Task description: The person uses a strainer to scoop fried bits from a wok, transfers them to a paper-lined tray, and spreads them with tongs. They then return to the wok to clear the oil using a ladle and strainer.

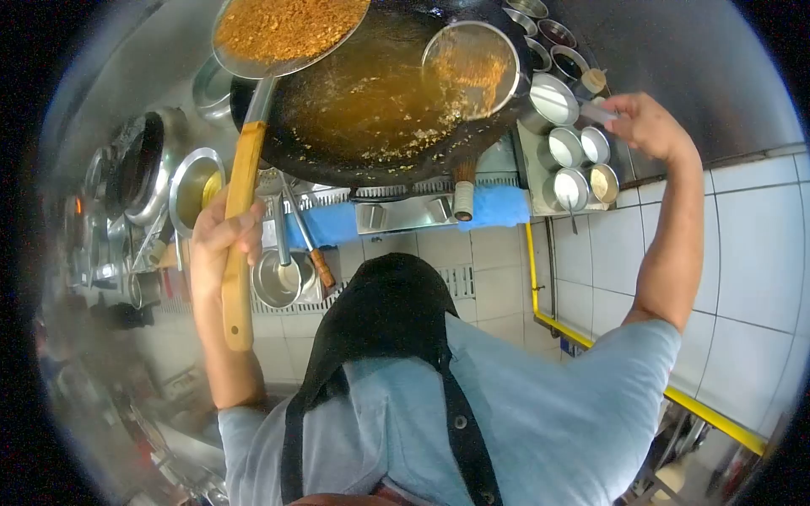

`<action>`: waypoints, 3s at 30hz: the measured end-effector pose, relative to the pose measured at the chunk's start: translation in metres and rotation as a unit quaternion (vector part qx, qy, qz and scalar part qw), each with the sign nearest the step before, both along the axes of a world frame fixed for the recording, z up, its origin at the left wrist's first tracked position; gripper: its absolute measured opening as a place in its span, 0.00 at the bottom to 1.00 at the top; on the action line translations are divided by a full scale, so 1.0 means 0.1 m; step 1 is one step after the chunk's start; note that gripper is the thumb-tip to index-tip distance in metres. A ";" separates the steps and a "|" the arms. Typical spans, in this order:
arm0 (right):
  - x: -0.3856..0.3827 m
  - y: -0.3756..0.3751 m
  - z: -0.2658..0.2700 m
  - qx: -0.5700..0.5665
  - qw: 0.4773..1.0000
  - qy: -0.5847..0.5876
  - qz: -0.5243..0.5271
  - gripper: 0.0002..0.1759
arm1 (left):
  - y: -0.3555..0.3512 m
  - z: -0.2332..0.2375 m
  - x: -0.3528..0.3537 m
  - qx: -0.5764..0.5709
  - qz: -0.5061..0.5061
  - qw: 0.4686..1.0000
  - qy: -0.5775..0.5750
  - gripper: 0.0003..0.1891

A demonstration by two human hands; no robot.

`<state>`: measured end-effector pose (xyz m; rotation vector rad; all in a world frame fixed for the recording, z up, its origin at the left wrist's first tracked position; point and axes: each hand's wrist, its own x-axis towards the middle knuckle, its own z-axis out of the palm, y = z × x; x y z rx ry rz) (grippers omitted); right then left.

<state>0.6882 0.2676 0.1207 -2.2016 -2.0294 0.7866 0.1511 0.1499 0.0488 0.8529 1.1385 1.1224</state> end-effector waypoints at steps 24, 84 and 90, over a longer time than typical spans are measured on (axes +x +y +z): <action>-1.58 0.07 -1.25 -0.192 0.917 0.350 -0.001 0.19 | -0.10 0.21 -0.04 0.027 0.027 0.999 0.025 0.15; -1.56 -0.81 -1.75 0.044 0.799 0.565 -0.200 0.19 | -0.64 -0.40 -0.52 -0.001 0.032 0.985 -0.170 0.20; -1.75 -0.75 -1.77 0.016 0.830 0.513 -0.218 0.25 | -1.17 -0.41 -1.44 0.004 0.111 0.986 -0.122 0.21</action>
